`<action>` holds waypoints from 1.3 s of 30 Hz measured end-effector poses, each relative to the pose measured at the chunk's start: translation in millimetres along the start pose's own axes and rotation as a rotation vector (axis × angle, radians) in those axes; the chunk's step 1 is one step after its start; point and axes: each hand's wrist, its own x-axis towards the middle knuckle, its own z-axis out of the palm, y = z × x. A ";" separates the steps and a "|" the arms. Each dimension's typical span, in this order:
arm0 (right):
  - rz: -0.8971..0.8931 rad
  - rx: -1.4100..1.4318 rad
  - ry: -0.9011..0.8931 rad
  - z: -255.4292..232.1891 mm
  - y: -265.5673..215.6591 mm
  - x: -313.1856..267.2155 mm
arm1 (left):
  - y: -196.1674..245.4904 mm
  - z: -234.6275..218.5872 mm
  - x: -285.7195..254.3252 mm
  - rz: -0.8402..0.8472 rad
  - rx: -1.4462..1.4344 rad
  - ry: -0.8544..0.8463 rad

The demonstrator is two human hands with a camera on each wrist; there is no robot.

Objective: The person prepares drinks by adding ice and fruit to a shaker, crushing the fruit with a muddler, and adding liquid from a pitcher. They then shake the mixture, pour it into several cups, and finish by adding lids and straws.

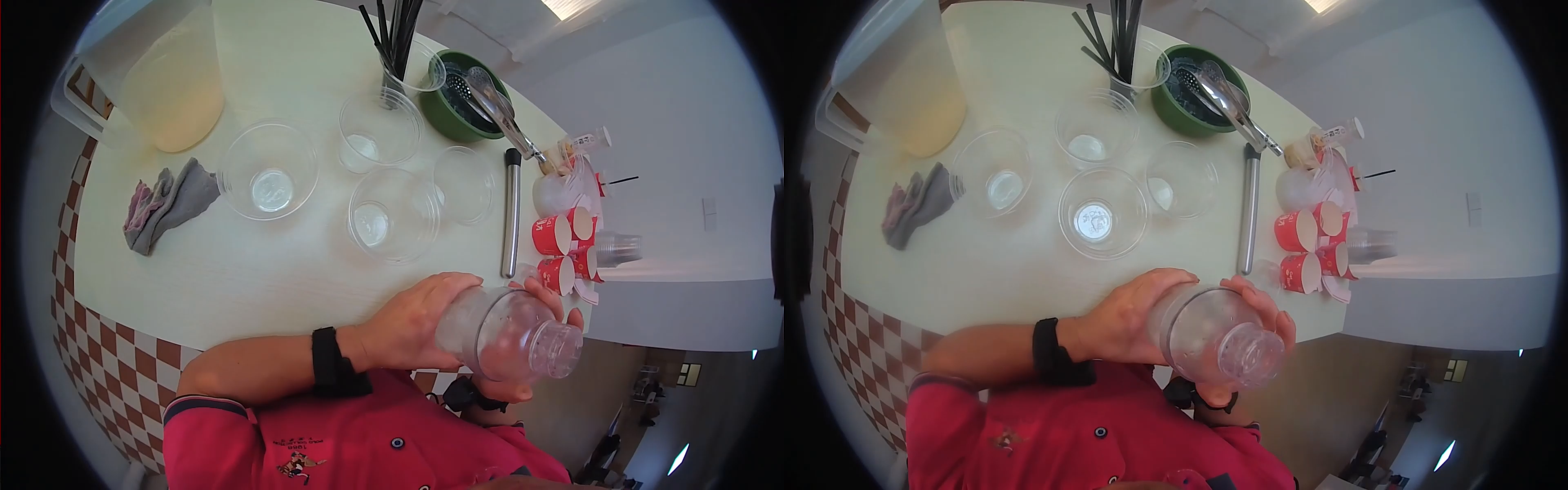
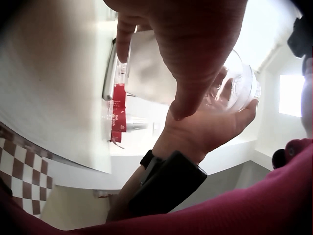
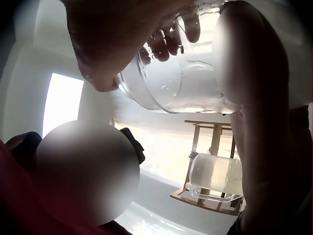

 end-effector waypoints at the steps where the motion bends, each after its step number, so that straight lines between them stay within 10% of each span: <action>1: 0.046 0.094 -0.020 5.5 4.5 -1.3 | 0.6 0.0 -0.1 -0.034 -0.048 0.008; 6: 0.295 0.147 -0.180 -0.1 10.2 -9.6 | -3.0 -4.2 4.3 0.018 0.077 0.060; 13: 0.577 0.288 0.035 -14.0 10.3 -7.6 | 0.2 1.0 6.6 -0.063 0.098 0.015; 28: 0.378 0.107 0.070 -18.3 125.4 68.9 | -17.9 -2.7 -3.9 0.061 0.268 -0.320; 39: 0.397 -0.070 -0.041 -20.4 111.1 44.0 | -18.2 -3.2 -3.2 0.058 0.318 -0.390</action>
